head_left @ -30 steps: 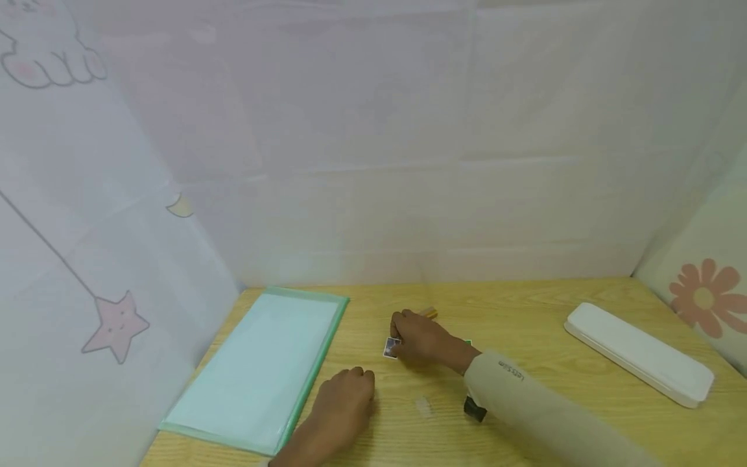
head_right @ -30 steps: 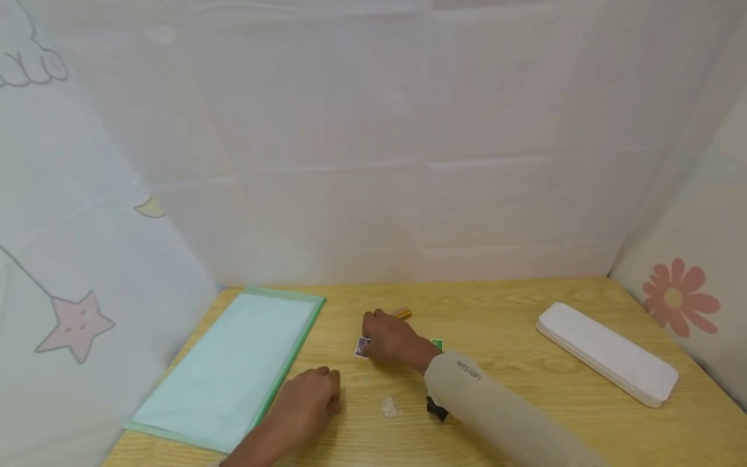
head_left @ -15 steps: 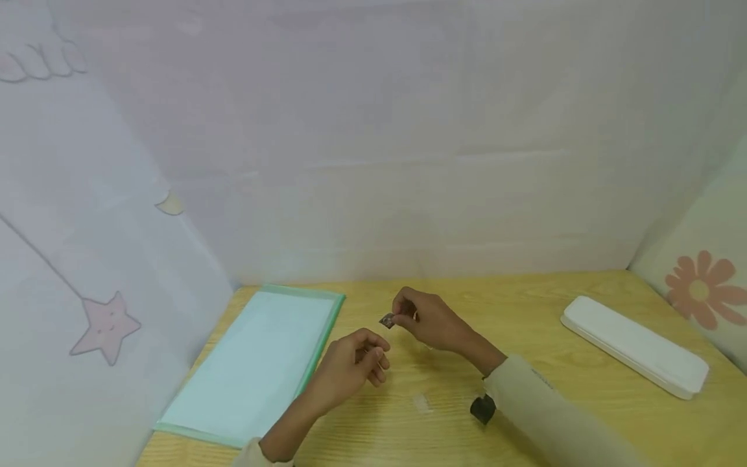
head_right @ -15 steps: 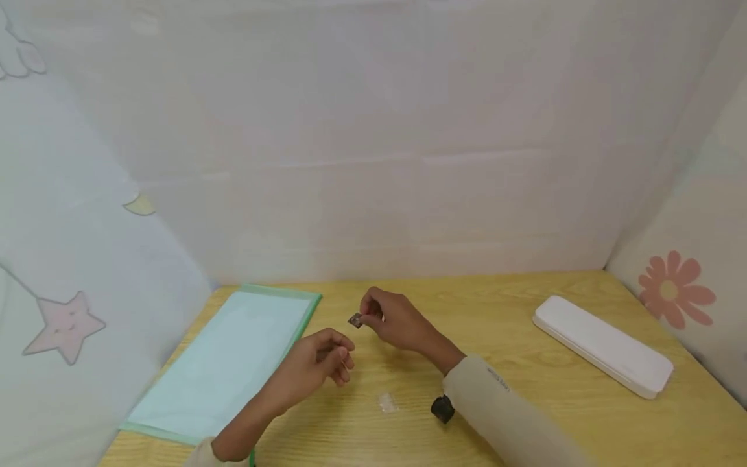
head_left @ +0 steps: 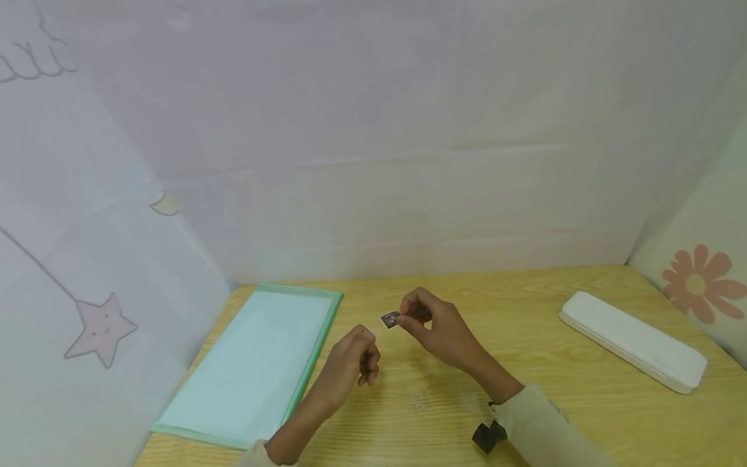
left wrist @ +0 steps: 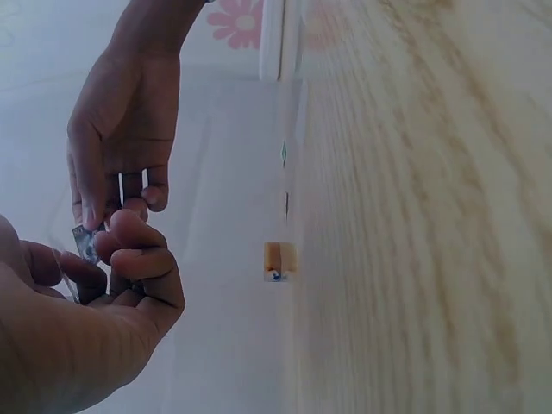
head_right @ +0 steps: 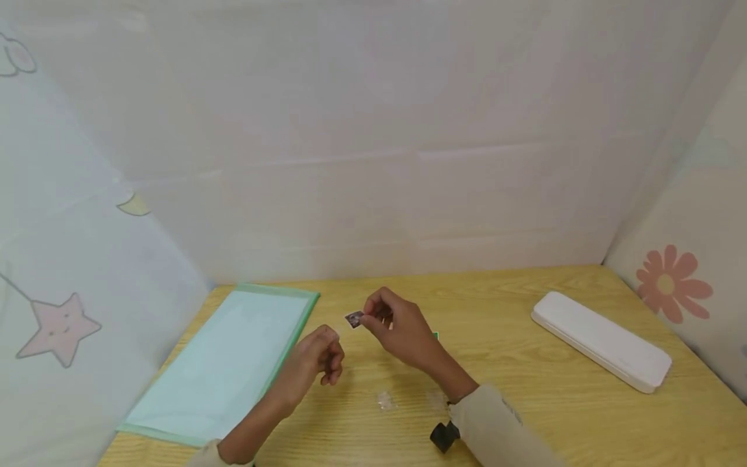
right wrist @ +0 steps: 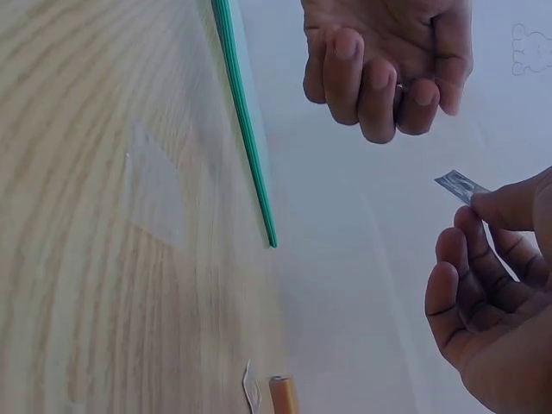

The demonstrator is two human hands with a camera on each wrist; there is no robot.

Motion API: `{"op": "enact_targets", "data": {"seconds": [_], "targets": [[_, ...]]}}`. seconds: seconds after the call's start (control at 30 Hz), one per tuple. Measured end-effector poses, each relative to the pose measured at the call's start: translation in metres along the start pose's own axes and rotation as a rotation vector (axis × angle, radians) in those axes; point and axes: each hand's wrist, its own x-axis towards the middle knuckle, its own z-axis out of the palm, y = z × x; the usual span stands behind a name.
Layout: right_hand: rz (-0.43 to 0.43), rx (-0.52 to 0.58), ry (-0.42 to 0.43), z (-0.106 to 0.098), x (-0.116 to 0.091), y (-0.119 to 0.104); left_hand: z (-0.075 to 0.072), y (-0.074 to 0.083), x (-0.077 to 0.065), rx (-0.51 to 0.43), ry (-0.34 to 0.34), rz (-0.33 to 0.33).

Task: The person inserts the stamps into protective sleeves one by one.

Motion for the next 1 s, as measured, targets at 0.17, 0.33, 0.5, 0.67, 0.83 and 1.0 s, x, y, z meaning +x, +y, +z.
{"op": "enact_targets", "data": {"seconds": [0.17, 0.33, 0.5, 0.67, 0.83, 1.0], "targets": [[0.072, 0.066, 0.043, 0.000, -0.004, -0.005, 0.003, -0.004, 0.000, 0.070, 0.057, 0.055], [0.132, 0.190, 0.086, 0.000, -0.006, -0.009, 0.002, -0.008, 0.004, 0.025, 0.204, 0.089], [0.143, 0.283, 0.116, 0.003, -0.008, -0.012, 0.002, -0.008, 0.007, -0.024, 0.260, 0.095], [0.129, 0.329, 0.141, 0.008, -0.008, -0.017, 0.004, -0.008, 0.008, -0.065, 0.263, 0.103], [0.109, 0.379, 0.151, 0.011, -0.007, -0.019, 0.005, -0.009, 0.007, -0.073, 0.282, 0.092], [0.105, 0.368, 0.136, 0.015, -0.008, -0.018, 0.006, -0.010, 0.006, -0.068, 0.304, 0.076]]}}
